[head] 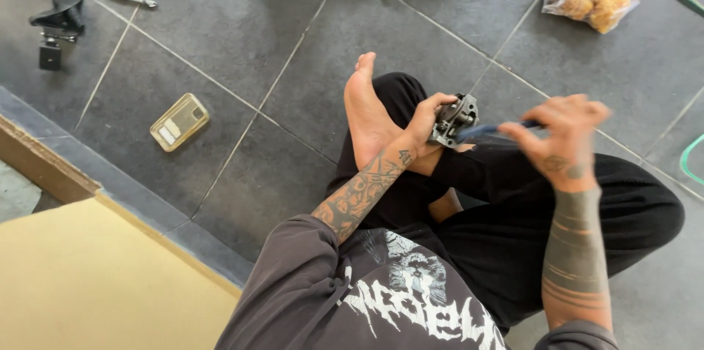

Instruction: The person cleans a motorcycle brake caliper using a small brush by hand while sitting on the floor.

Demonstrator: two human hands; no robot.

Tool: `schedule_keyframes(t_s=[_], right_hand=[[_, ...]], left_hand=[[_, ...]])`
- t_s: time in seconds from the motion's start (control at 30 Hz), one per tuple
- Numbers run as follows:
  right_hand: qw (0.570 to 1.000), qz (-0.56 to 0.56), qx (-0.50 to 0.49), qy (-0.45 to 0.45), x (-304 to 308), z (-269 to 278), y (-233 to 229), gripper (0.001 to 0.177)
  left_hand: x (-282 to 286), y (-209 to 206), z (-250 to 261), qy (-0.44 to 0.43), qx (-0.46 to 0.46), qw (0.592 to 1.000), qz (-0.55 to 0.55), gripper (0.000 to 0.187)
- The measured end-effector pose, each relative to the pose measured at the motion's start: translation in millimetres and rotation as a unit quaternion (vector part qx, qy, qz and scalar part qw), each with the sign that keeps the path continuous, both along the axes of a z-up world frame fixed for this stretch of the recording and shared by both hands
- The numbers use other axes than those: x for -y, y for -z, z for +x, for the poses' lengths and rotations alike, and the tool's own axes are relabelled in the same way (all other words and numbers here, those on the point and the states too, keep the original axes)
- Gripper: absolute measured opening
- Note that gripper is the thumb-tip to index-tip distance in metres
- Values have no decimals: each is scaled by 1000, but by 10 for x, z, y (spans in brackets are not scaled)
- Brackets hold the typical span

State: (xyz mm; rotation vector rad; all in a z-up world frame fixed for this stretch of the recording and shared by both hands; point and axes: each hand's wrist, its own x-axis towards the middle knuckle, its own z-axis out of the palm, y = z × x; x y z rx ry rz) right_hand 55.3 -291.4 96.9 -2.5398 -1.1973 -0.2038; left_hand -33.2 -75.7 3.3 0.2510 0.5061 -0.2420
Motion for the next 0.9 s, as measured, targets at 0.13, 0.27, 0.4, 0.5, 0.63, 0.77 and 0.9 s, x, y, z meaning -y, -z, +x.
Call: schedule_keyframes(t_s=[0.13, 0.27, 0.4, 0.5, 0.63, 0.77, 0.9], right_hand=[[995, -45, -77, 37, 84, 54, 127, 46], [998, -12, 50, 45, 68, 72, 54, 50], [998, -40, -19, 49, 15, 56, 108, 42], [989, -11, 111, 92, 235, 227, 157, 57], [994, 77, -74, -3, -124, 22, -62, 45], [997, 39, -11, 62, 127, 156, 141, 47], [995, 83, -45, 22, -112, -28, -97, 50]], left_hand=[[-3, -94, -12, 0, 42, 999, 9, 39], [6, -78, 3, -3, 31, 1000, 5, 36], [-24, -26, 12, 3, -8, 1000, 18, 30], [-1, -30, -2, 0, -19, 1000, 0, 39], [73, 256, 62, -41, -83, 996, 2, 44], [53, 60, 15, -31, -125, 992, 4, 38], [37, -43, -8, -37, -113, 993, 11, 38]])
